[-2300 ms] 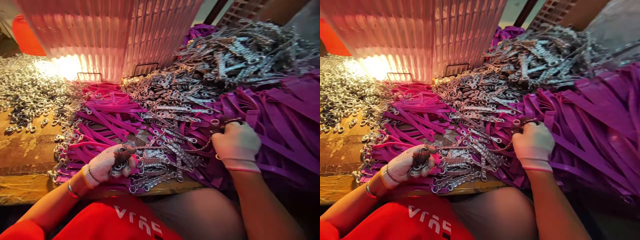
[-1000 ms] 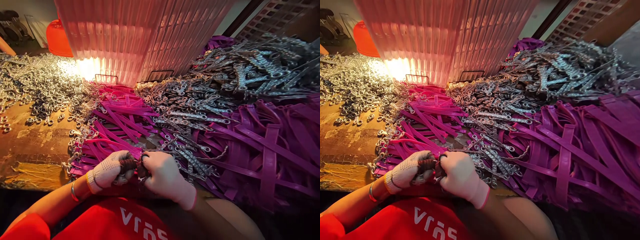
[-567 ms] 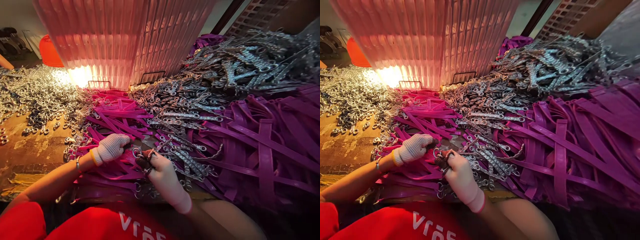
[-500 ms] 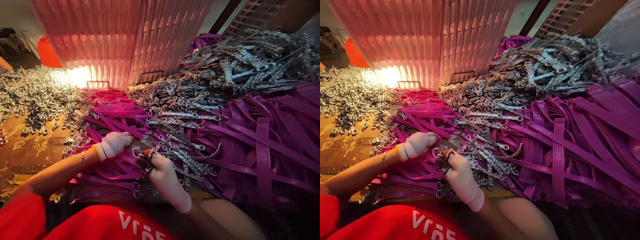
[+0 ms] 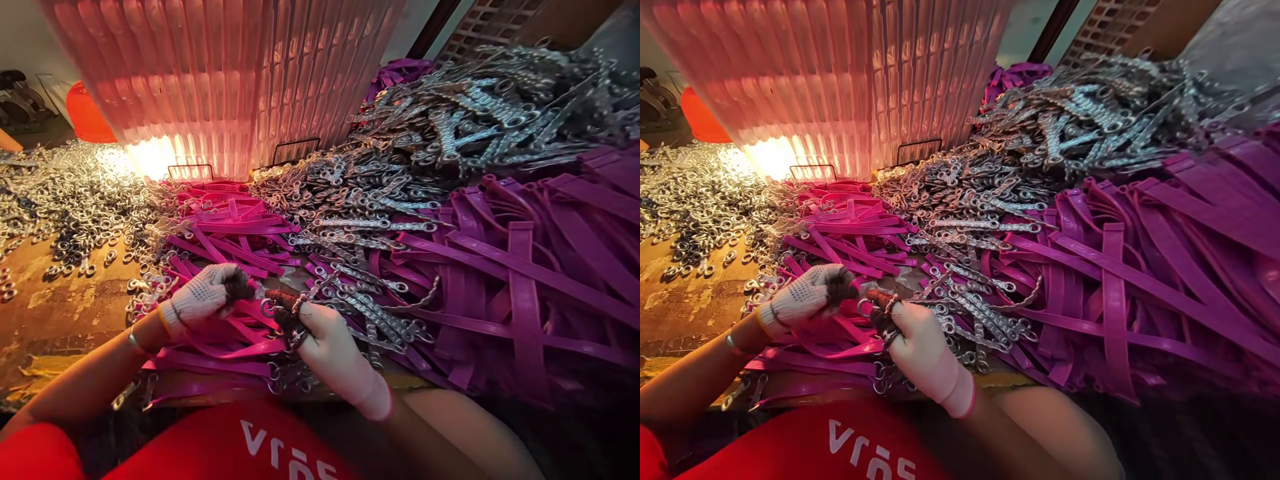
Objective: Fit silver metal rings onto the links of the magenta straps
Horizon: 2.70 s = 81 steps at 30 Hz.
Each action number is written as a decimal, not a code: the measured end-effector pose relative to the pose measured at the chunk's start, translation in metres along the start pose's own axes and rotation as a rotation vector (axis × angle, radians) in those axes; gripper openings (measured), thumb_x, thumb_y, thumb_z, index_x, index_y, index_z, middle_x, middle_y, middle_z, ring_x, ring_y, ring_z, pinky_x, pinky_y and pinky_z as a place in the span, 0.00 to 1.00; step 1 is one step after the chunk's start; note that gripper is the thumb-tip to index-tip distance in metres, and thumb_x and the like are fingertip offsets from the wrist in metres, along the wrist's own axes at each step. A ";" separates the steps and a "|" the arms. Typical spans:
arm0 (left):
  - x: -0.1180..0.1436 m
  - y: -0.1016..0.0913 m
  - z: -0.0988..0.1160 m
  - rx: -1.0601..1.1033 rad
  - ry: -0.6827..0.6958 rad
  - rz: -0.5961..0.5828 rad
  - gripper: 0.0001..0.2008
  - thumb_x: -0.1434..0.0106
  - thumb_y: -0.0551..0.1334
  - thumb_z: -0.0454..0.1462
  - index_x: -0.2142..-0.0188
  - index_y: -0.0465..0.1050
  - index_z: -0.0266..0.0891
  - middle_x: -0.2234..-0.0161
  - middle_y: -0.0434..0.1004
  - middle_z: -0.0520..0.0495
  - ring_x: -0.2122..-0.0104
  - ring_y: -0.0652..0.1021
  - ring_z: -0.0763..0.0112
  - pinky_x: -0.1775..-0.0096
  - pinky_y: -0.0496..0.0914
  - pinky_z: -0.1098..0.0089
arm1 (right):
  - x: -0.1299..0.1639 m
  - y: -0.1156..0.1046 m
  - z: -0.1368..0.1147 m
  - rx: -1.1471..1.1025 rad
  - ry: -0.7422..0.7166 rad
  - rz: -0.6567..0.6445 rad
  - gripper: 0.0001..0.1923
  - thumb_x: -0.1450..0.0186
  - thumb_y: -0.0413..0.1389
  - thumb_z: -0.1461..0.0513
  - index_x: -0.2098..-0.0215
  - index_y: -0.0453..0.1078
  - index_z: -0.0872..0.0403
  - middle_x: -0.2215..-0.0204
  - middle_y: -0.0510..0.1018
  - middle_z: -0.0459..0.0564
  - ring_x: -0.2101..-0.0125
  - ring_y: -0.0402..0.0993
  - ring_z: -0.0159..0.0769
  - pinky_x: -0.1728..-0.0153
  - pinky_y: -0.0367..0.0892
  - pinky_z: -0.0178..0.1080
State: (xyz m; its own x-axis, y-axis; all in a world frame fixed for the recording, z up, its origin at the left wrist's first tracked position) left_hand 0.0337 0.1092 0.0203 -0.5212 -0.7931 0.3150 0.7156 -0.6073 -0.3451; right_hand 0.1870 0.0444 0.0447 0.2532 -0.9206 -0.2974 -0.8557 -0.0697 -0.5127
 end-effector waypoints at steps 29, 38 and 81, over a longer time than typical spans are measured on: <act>0.047 0.036 -0.025 0.062 0.022 0.092 0.15 0.34 0.58 0.43 0.70 0.73 0.35 0.73 0.72 0.49 0.73 0.68 0.72 0.70 0.61 0.74 | 0.001 0.039 -0.027 0.808 0.081 -0.387 0.12 0.45 0.53 0.71 0.64 0.72 0.55 0.65 0.80 0.56 0.69 0.75 0.41 0.71 0.59 0.39; 0.049 0.043 -0.027 -0.137 0.121 0.101 0.13 0.34 0.58 0.40 0.70 0.74 0.33 0.73 0.75 0.48 0.71 0.71 0.71 0.68 0.63 0.73 | 0.013 0.053 -0.017 0.880 -0.041 -0.410 0.06 0.45 0.52 0.70 0.72 0.67 0.55 0.81 0.76 0.51 0.80 0.71 0.38 0.78 0.46 0.40; 0.047 0.051 -0.027 0.746 -0.180 -0.019 0.16 0.36 0.62 0.47 0.69 0.70 0.34 0.79 0.70 0.51 0.84 0.61 0.83 0.83 0.50 0.79 | 0.019 -0.099 0.087 0.753 0.466 0.041 0.15 0.43 0.48 0.68 0.62 0.72 0.55 0.62 0.78 0.61 0.58 0.75 0.50 0.57 0.67 0.45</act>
State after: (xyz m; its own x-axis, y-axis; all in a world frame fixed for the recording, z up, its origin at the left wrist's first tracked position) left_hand 0.0326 0.0396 -0.0062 -0.4982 -0.7244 0.4765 0.8651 -0.3781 0.3296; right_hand 0.3158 0.0677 0.0196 -0.1214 -0.9912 -0.0535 -0.2940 0.0874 -0.9518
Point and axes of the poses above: each hand's wrist, its own x-axis away from the middle knuckle, its own y-axis out of the palm, z = x × y, the point moved 7 cm from there along -x, towards the middle knuckle
